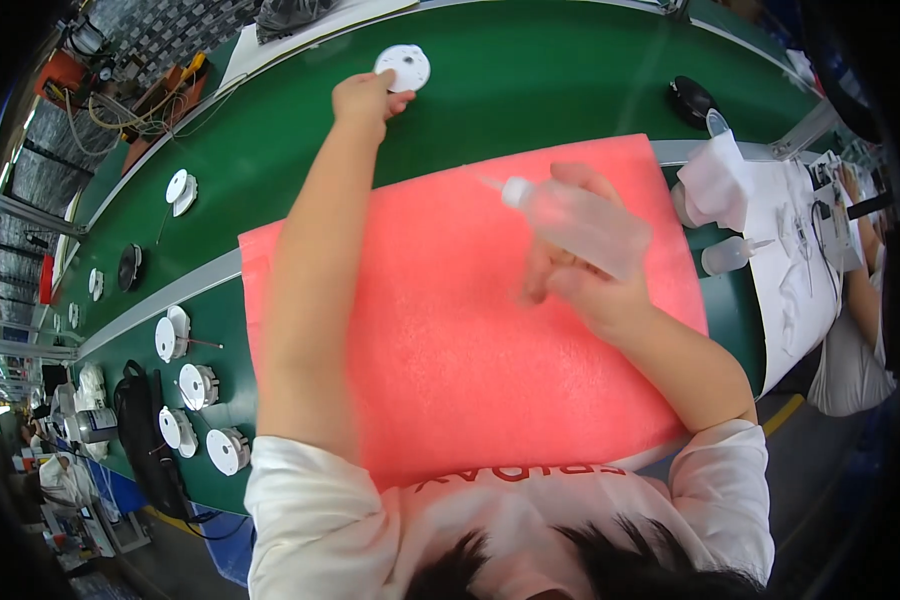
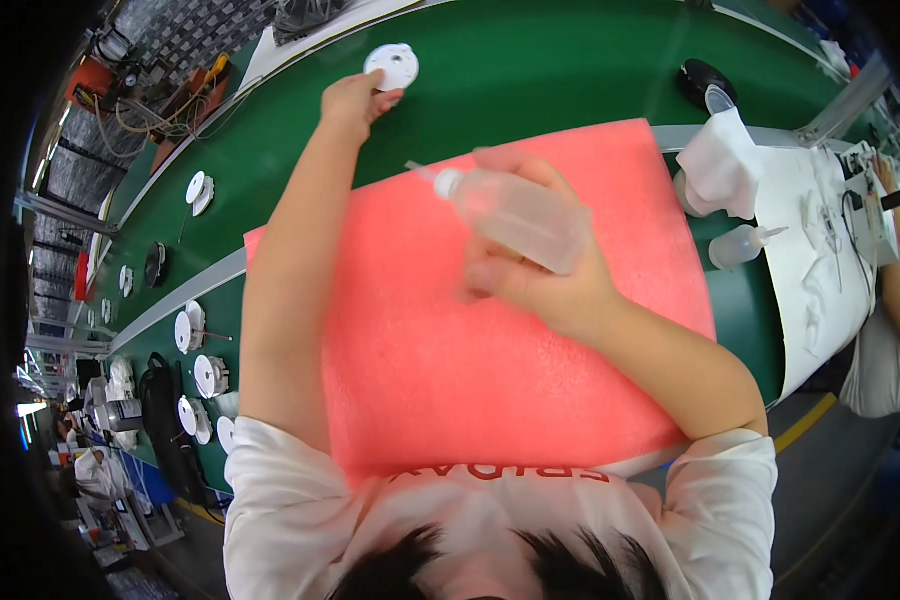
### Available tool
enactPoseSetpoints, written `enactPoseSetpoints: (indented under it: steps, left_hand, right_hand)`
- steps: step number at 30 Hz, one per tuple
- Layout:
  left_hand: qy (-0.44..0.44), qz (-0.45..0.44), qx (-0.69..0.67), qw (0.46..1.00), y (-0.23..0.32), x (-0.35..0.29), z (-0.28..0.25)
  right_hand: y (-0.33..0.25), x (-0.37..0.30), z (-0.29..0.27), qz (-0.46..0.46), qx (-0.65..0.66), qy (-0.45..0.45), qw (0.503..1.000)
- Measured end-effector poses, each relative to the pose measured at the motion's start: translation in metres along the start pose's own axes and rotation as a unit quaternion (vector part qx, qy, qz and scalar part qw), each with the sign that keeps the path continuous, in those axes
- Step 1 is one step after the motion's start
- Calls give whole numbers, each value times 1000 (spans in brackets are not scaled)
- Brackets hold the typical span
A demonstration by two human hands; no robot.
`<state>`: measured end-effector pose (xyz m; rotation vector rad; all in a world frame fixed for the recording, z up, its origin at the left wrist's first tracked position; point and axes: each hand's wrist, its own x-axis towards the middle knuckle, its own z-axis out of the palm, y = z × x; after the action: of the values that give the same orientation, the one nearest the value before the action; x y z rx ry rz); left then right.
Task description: Applying liquid from a squeeze bottle to plastic components and assembling them on a production line.
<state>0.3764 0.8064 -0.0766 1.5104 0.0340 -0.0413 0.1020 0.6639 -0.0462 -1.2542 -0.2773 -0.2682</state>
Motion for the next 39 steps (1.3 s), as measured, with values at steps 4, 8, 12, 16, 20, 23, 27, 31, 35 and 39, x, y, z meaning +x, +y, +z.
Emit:
enactPoseSetpoints:
  steps: [4,8,12,16,20,23,27,31,35,39]
  left_hand:
    - [-51,-9,-162,985,21,-56,-40]
    - [-116,-1,-281,953,12,-130,-75]
    - [-83,13,-267,960,-4,-185,-89]
    - [-136,-56,-361,921,-2,-192,-82]
    - [-169,-24,-355,919,4,-199,-75]
    - [-183,22,-232,955,5,-206,-70]
    - [-174,174,-88,965,-12,-215,-79]
    - [-166,256,-61,950,-14,-223,-73]
    - [-200,338,88,915,-6,-225,-72]
    - [-170,448,155,864,-3,-232,-76]
  right_hand:
    - [8,7,-26,-212,-176,-127,953]
    - [-18,-2,-20,88,-94,-86,988]
    - [-52,-9,-37,-260,-372,-201,868]
    - [-42,-10,-3,-62,-371,-32,926]
    - [-56,-47,-37,-149,-221,2,964]
    - [-58,-10,-9,-224,-540,-52,809]
    - [-72,-3,49,-183,-799,-299,489]
    - [-72,10,44,-203,-651,-316,659]
    - [-73,16,33,-210,-482,-298,797]
    - [-38,19,24,-290,-286,-312,859]
